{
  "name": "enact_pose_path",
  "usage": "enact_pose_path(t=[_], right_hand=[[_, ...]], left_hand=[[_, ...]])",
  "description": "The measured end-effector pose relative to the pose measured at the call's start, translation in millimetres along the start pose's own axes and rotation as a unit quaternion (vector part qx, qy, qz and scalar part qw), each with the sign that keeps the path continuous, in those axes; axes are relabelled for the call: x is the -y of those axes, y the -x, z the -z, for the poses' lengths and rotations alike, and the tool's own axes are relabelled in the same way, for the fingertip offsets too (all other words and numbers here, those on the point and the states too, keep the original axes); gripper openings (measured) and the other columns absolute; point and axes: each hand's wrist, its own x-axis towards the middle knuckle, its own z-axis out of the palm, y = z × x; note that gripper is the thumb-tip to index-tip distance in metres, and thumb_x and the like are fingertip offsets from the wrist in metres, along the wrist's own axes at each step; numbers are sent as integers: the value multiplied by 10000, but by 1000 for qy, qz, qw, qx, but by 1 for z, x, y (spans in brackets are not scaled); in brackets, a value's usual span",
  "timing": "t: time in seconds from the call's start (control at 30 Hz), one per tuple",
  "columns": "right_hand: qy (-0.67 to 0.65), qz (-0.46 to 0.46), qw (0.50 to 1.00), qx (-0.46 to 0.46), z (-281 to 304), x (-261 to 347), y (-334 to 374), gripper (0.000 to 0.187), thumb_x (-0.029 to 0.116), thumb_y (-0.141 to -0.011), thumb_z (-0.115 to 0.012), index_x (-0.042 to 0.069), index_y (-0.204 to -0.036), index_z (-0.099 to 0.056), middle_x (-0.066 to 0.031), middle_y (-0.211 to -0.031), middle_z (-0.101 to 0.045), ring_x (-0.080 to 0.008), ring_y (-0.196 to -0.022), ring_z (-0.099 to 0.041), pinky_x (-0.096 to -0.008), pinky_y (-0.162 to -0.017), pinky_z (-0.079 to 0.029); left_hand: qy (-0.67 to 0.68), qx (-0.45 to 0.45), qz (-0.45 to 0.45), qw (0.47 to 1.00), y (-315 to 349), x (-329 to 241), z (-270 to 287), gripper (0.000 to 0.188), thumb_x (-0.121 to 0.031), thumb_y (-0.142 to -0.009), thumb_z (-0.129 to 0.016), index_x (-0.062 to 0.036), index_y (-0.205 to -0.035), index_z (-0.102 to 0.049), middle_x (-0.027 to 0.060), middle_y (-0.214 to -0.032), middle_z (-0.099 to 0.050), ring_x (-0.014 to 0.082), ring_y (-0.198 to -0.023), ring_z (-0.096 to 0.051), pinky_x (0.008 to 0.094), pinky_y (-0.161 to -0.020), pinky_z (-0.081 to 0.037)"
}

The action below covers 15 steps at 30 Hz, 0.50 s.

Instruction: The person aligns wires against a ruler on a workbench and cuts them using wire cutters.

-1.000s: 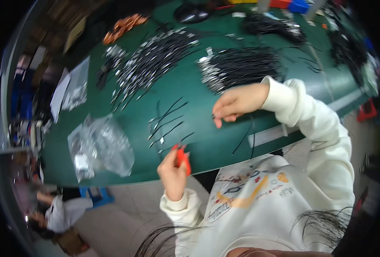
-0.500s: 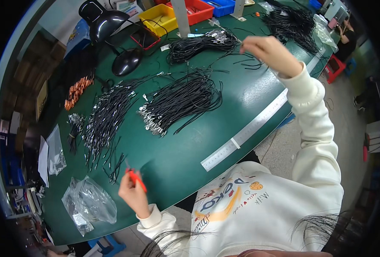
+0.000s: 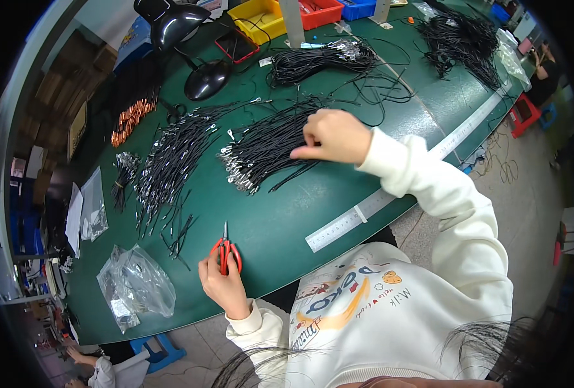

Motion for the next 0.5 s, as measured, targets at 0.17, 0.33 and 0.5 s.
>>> enact_pose_path(t=[0.17,0.33,0.5], right_hand=[[-114,-25,992,-48,-12,-9,1,250,283,-821,-615,38,-775,-627,-113,-707,-634,-284,-681,-622,-373,-651,-494],[-176,38,978,-108,42,13,5,153,172,-860,-562,55,-895,-655,-96,-780,-657,-267,-724,-636,-329,-649,-499],[-218,175,959,41,65,21,18,120,154,-853,-583,72,-874,-668,-63,-798,-631,-247,-735,-605,-338,-658,-485]], left_hand=[[113,10,-85,990,0,-17,3,193,-46,-768,-655,14,-951,-648,102,-843,-600,217,-740,-569,313,-679,-443],[215,126,-85,965,2,-50,4,182,-28,-744,-667,20,-919,-646,131,-874,-627,264,-825,-587,338,-760,-453],[436,239,-3,868,9,-73,-10,311,-105,-808,-649,23,-1089,-606,97,-825,-616,180,-735,-596,280,-663,-468]])
